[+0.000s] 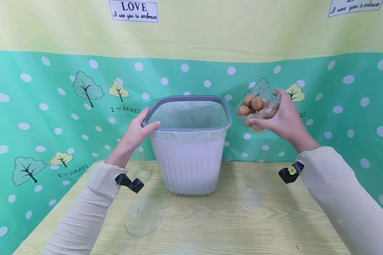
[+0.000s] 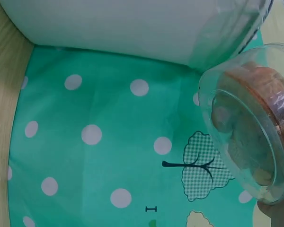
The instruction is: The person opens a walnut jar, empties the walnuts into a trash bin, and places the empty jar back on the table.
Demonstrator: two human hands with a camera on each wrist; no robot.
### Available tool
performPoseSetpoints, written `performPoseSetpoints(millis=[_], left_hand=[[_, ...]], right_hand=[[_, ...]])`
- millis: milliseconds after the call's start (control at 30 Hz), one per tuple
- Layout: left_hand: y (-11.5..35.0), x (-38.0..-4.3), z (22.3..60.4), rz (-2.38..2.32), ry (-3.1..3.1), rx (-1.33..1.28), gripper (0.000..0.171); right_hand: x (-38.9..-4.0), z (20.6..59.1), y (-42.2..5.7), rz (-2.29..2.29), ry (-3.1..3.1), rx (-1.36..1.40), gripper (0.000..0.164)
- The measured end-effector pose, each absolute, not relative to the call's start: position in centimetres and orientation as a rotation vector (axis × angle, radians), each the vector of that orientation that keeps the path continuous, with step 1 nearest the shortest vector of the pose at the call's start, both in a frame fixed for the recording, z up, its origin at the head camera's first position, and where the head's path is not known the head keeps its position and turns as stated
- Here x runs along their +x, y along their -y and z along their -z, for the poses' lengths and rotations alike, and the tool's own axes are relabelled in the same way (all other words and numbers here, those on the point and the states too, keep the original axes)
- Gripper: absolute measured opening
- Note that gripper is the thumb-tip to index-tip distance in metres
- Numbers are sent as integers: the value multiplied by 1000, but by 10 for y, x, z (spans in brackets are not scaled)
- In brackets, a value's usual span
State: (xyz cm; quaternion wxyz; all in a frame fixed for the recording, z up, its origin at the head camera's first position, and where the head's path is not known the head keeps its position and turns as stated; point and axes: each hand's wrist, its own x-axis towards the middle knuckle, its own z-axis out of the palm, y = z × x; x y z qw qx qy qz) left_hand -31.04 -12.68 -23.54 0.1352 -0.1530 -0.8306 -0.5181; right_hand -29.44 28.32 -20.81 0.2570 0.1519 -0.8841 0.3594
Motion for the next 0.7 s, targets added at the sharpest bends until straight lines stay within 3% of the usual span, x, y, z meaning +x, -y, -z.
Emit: performPoseSetpoints(millis=[700], left_hand=[[127, -308, 234, 1453, 2434, -424, 89]], right_hand=[[-312, 192, -265, -952, 2344, 444, 105]])
